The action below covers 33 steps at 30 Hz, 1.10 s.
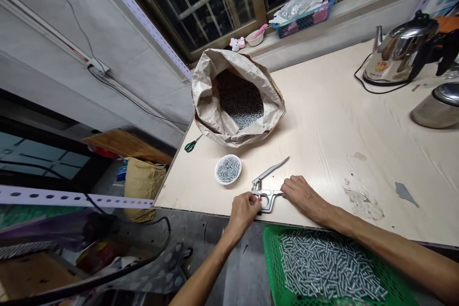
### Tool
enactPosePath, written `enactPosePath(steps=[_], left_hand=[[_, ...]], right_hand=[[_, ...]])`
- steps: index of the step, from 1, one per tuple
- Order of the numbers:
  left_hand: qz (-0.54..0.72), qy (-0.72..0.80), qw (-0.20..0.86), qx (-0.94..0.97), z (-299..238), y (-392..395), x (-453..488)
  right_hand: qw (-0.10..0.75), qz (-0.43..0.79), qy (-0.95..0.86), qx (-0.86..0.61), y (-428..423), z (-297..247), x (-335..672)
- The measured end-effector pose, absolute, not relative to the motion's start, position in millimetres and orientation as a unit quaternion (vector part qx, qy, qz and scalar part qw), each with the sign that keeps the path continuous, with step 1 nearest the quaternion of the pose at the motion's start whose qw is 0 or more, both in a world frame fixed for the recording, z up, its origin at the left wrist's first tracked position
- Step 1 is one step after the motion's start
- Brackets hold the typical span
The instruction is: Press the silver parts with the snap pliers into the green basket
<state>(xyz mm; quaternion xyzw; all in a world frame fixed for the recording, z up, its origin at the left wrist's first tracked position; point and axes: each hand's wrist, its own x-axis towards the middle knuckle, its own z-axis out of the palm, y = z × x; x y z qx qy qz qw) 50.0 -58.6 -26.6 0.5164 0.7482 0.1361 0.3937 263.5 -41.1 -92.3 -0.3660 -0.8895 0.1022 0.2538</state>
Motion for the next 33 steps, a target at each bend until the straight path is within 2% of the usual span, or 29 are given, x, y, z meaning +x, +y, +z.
enactPosePath(steps=[5, 10, 12, 14, 17, 24, 33], left_hand=[[0.242, 0.746, 0.364, 0.503, -11.9, -86.1, 63.3], [0.196, 0.608, 0.387, 0.665, 19.3, -104.4, 83.7], [0.212, 0.637, 0.31, 0.673, 22.2, -88.7, 73.3], [0.233, 0.698, 0.187, 0.65, 19.1, -61.9, 51.9], [0.184, 0.754, 0.096, 0.623, 10.8, -18.9, 19.0], [0.016, 0.81, 0.117, 0.575, 2.4, 21.8, 12.9], [-0.046, 0.785, 0.06, 0.615, 2.3, 18.6, 8.8]], right_hand=[[0.269, 0.085, -0.873, -0.396, -39.2, -92.1, 265.2], [0.255, 0.077, -0.881, -0.391, -37.6, -92.1, 264.6], [0.258, 0.071, -0.881, -0.39, -37.8, -93.5, 264.1], [0.26, 0.068, -0.881, -0.39, -38.1, -95.0, 263.7], [0.258, 0.069, -0.881, -0.39, -38.5, -96.8, 263.4], [0.281, 0.052, -0.878, -0.384, -36.8, -100.3, 261.7], [0.29, 0.039, -0.878, -0.379, -35.7, -101.6, 261.3]])
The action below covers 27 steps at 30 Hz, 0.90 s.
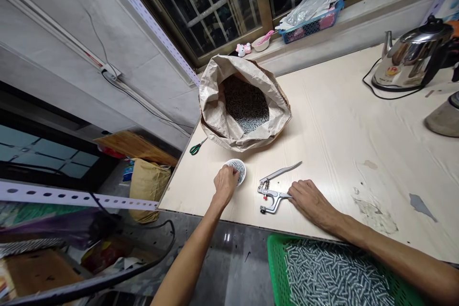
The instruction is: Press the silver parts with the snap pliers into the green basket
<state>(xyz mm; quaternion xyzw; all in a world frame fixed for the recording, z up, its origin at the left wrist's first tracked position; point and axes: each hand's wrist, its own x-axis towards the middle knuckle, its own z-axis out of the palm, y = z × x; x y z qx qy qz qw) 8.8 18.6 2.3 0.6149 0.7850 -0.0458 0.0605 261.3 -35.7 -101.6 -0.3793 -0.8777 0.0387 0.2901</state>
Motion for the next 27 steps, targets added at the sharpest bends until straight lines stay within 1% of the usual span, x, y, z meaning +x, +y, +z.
enactPosePath(steps=[4, 7, 9, 12, 15, 17, 20, 24, 27], left_hand=[[-0.039, 0.751, 0.024, 0.659, -2.2, 18.1, 9.0], [0.012, 0.751, 0.029, 0.66, -0.5, 18.3, 4.9], [0.065, 0.751, 0.049, 0.655, 5.0, 15.2, 2.4], [0.132, 0.74, 0.109, 0.65, 14.0, 0.5, 4.8], [0.16, 0.702, 0.144, 0.679, 11.8, -24.9, 14.5], [0.142, 0.661, 0.138, 0.723, 1.5, -42.9, 21.8], [0.059, 0.618, 0.114, 0.775, -18.0, -62.6, 29.5], [-0.039, 0.607, 0.087, 0.789, -30.3, -70.8, 32.6], [-0.039, 0.609, 0.09, 0.787, -31.0, -69.3, 31.4]], right_hand=[[0.291, 0.036, -0.878, -0.379, -35.4, -101.2, 261.3], [0.292, 0.035, -0.878, -0.378, -35.0, -101.4, 261.1], [0.292, 0.035, -0.878, -0.377, -34.9, -101.1, 261.1], [0.292, 0.046, -0.877, -0.378, -35.4, -98.5, 261.3], [0.286, 0.063, -0.876, -0.383, -36.1, -94.0, 261.9], [0.282, 0.069, -0.876, -0.385, -36.3, -91.7, 262.3], [0.276, 0.074, -0.877, -0.386, -36.0, -90.8, 263.1], [0.277, 0.069, -0.878, -0.384, -35.5, -91.9, 263.4], [0.281, 0.05, -0.88, -0.38, -35.5, -92.7, 262.4]])
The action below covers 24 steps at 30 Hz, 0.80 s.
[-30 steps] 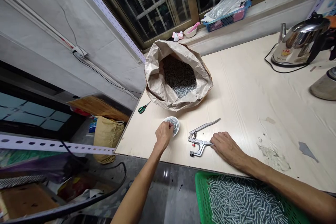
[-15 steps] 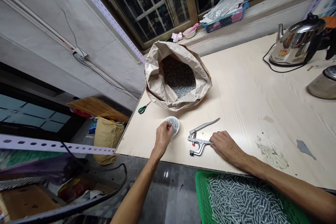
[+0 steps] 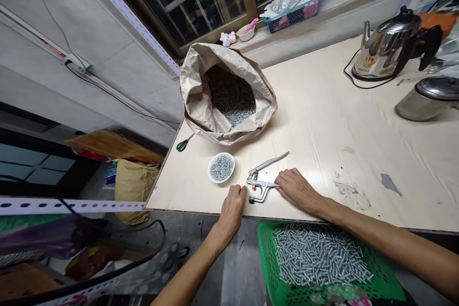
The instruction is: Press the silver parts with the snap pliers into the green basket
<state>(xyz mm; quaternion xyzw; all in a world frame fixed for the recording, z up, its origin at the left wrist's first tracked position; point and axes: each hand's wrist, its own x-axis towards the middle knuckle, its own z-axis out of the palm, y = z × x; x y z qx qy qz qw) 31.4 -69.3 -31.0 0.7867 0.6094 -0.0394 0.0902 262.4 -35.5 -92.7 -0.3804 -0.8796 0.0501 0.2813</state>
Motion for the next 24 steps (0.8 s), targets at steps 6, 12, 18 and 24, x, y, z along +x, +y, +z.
enactPosePath(steps=[6, 12, 18, 24], left_hand=[[0.183, 0.686, 0.392, 0.585, -38.2, -59.5, 29.3], [0.261, 0.674, 0.544, 0.425, -31.9, -57.2, 38.1], [0.236, 0.698, 0.519, 0.433, -27.3, -58.6, 44.4], [0.183, 0.708, 0.49, 0.474, -27.7, -51.3, 42.1]], right_hand=[[0.281, -0.019, -0.889, -0.36, -37.1, -89.7, 263.0], [0.275, -0.05, -0.897, -0.343, -39.2, -81.7, 266.2], [0.273, -0.052, -0.895, -0.347, -39.5, -80.9, 266.1], [0.27, -0.051, -0.897, -0.346, -39.5, -80.4, 266.0]])
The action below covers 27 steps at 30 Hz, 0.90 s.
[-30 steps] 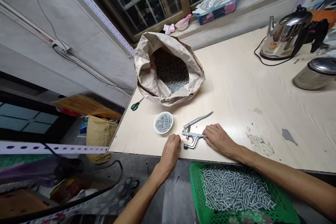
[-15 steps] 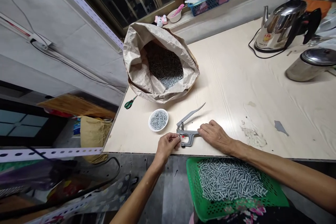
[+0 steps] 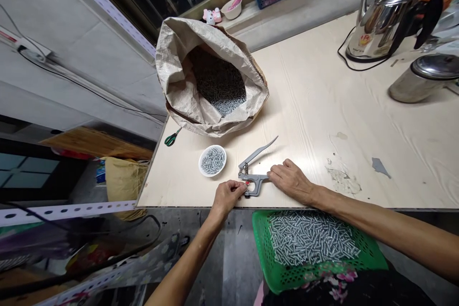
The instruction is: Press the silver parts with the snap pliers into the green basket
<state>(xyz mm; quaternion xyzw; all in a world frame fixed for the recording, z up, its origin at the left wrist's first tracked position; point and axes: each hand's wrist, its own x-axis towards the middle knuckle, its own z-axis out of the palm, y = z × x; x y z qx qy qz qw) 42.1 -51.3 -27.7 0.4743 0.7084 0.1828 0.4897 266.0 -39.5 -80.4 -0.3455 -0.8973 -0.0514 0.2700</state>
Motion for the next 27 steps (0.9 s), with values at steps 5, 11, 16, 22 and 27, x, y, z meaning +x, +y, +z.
enactPosePath(steps=[5, 11, 16, 22, 27], left_hand=[[0.102, 0.695, 0.501, 0.505, -26.6, -46.4, 39.4], [0.056, 0.688, 0.526, 0.496, -28.2, -50.3, 37.2], [0.045, 0.682, 0.516, 0.516, -28.2, -57.8, 37.9], [0.032, 0.692, 0.521, 0.499, -24.8, -58.7, 40.9], [0.024, 0.694, 0.527, 0.49, -23.0, -56.9, 42.6]], right_hand=[[0.263, -0.047, -0.9, -0.345, -39.9, -79.9, 265.7], [0.252, -0.03, -0.905, -0.342, -39.8, -80.3, 265.6], [0.228, 0.007, -0.911, -0.343, -38.9, -83.6, 264.4], [0.201, 0.1, -0.901, -0.372, -39.3, -76.7, 274.0], [0.194, 0.12, -0.9, -0.372, -18.0, -74.2, 289.5]])
